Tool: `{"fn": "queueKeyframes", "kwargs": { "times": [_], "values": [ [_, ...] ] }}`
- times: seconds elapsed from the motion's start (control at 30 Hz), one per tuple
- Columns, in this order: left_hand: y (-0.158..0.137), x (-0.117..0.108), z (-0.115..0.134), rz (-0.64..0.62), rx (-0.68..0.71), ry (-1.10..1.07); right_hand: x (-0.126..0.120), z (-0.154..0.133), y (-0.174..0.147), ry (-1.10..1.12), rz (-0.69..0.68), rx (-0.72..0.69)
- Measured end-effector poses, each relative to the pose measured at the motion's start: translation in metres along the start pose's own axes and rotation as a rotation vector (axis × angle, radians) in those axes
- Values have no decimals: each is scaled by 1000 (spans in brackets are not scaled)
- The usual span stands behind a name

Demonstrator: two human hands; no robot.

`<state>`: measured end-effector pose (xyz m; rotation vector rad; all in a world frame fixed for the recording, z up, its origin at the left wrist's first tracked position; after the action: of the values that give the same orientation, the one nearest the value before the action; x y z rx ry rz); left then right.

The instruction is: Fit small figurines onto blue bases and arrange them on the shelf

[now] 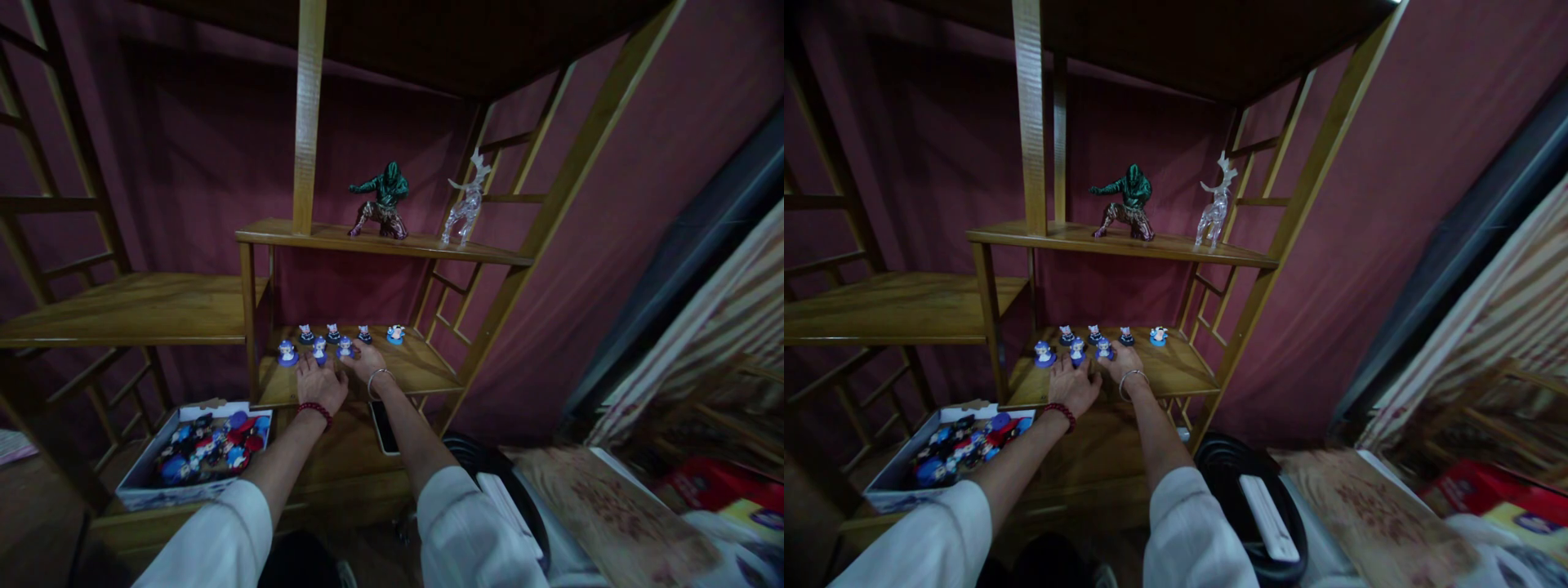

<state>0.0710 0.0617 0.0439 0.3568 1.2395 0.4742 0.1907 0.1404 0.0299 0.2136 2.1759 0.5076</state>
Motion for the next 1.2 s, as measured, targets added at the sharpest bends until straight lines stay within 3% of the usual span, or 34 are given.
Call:
{"fn": "queueKeyframes", "kwargs": {
  "times": [1.2],
  "values": [
    [-2,0,1,-23,-9,1,-8,-7,-5,-49,-7,44]
  ]
}}
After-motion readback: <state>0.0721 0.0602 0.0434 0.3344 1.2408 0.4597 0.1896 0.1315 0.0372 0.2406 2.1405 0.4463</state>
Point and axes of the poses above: each hand's wrist, its own y-axis towards the middle knuckle, its own x-axis out of the palm, z = x × y, the point moved 5 cm from there along y, towards the middle knuckle, and after that the axes turned 8 degrees about z, right-handed, at the moved point
